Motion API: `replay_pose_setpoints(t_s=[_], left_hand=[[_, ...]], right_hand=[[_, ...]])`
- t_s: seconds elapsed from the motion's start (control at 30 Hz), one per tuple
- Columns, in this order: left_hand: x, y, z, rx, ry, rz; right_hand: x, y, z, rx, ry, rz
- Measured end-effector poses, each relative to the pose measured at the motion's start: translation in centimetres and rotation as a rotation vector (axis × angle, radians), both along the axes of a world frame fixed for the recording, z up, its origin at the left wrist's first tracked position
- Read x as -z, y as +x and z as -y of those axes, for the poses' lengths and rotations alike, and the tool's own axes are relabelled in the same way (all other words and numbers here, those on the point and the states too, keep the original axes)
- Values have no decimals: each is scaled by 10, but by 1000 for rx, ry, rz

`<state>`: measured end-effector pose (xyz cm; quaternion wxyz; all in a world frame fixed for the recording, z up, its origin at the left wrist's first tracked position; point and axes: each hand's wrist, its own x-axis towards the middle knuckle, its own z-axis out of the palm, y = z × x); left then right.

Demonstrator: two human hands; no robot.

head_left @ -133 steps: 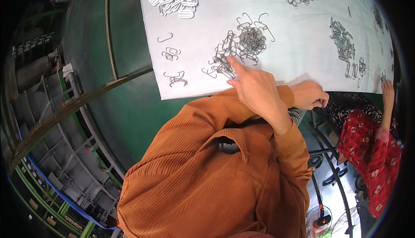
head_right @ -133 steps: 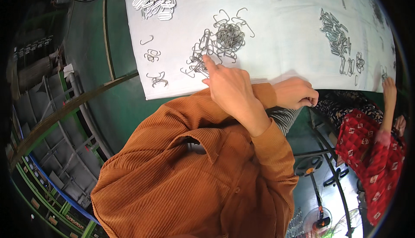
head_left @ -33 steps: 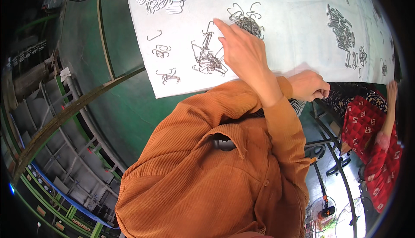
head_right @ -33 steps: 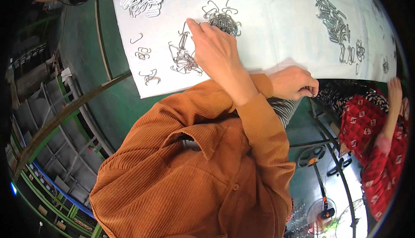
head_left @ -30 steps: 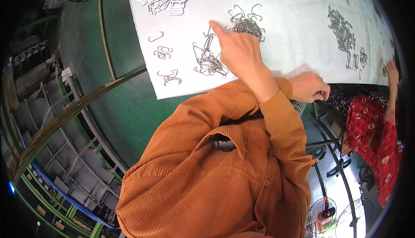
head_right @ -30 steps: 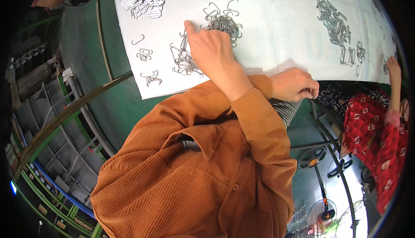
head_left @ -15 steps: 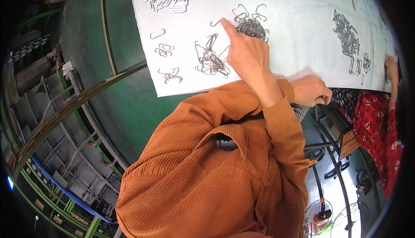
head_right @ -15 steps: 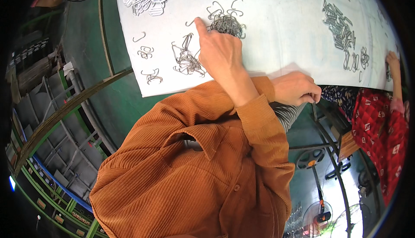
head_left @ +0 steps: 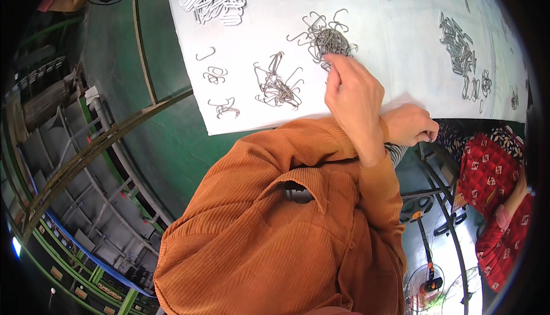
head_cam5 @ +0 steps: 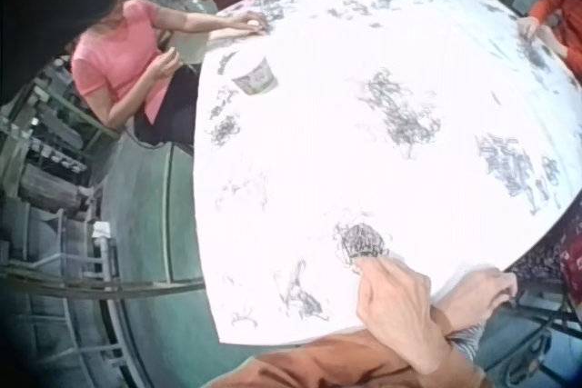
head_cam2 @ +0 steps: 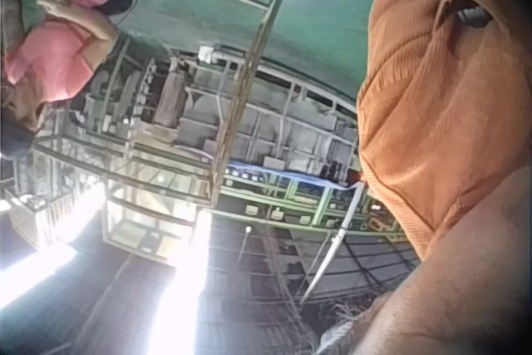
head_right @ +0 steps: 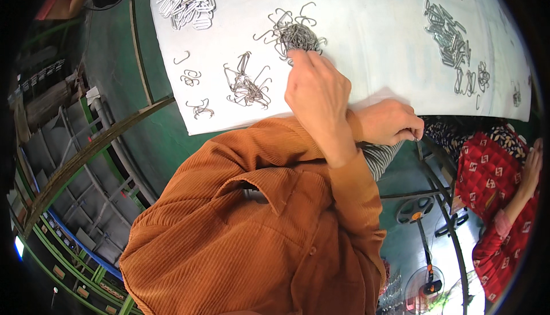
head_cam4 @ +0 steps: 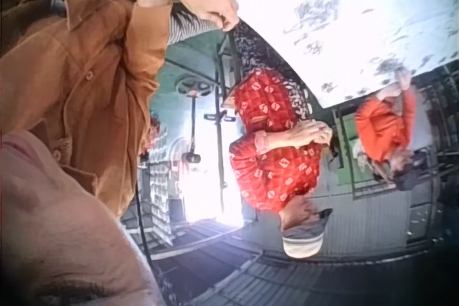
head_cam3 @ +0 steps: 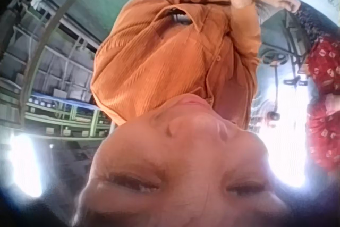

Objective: The person sits at a table and repeatedly picks up small metal hooks and fasteners, joining them together by hand. They then hang the assembled chains onto a vertical metal rack structure nearby.

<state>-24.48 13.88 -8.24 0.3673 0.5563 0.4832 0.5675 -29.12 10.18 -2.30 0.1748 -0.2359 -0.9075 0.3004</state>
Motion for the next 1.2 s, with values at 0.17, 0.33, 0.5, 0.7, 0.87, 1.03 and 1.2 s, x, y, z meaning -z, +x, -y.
replay_pose_setpoints(t_s=[0.17,0.33,0.5,0.7,0.87,1.03,1.2], left_hand=[[0,5,-5,13,-7,28],[5,9,-5,16,-11,23],[20,1,-7,156,28,-7],[11,5,-6,-36,-16,27],[6,-5,-1,202,-187,-192],[25,4,-1,93,-39,-104],[14,3,-1,64,-48,-69]], right_hand=[[-6,19,-28,-352,-292,147],[-13,5,-36,-295,-195,67],[-8,-17,-99,-31,-13,112],[-9,-23,-150,128,195,307],[-8,-12,-178,239,132,187],[-6,-35,-167,127,70,256],[-7,-37,-167,310,68,81]])
